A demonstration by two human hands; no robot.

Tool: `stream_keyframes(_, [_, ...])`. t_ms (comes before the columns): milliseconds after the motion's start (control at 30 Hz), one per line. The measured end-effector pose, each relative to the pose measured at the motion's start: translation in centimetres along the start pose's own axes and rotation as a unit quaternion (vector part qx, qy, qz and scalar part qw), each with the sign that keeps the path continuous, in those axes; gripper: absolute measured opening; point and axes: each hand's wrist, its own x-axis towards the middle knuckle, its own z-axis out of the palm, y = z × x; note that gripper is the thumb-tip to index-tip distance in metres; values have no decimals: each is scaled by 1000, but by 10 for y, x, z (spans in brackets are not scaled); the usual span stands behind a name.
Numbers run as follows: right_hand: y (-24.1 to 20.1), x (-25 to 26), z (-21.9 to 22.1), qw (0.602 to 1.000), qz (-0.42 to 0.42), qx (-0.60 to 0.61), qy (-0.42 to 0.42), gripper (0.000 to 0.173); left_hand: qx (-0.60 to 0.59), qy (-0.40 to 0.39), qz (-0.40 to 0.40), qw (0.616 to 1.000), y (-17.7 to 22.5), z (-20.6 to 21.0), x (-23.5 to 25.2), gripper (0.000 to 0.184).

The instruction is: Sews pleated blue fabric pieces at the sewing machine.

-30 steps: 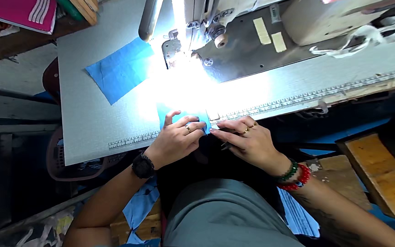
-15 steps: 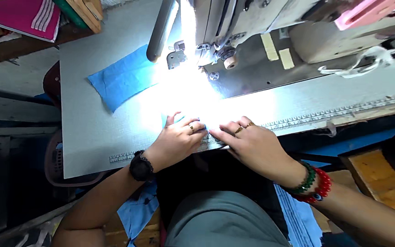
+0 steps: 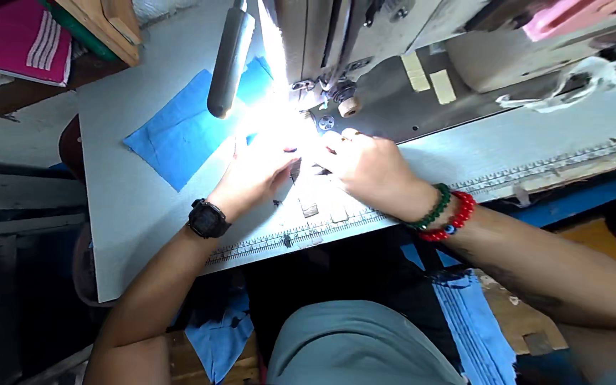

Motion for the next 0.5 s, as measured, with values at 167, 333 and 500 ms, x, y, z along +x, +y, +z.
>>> stream_keyframes(167, [2,13,0,996,71,46,-4,15,14,13,-7,1000,-28,1,16,29])
stream_keyframes(333, [-7,-22,-10,995,86,43,9,20,-28,45,-62,997,-45,-2,32,31])
stream_keyframes(500, [-17,-55,-31,975,173,141,-13,40,-72,118,-337,931,-38,-19,77,35])
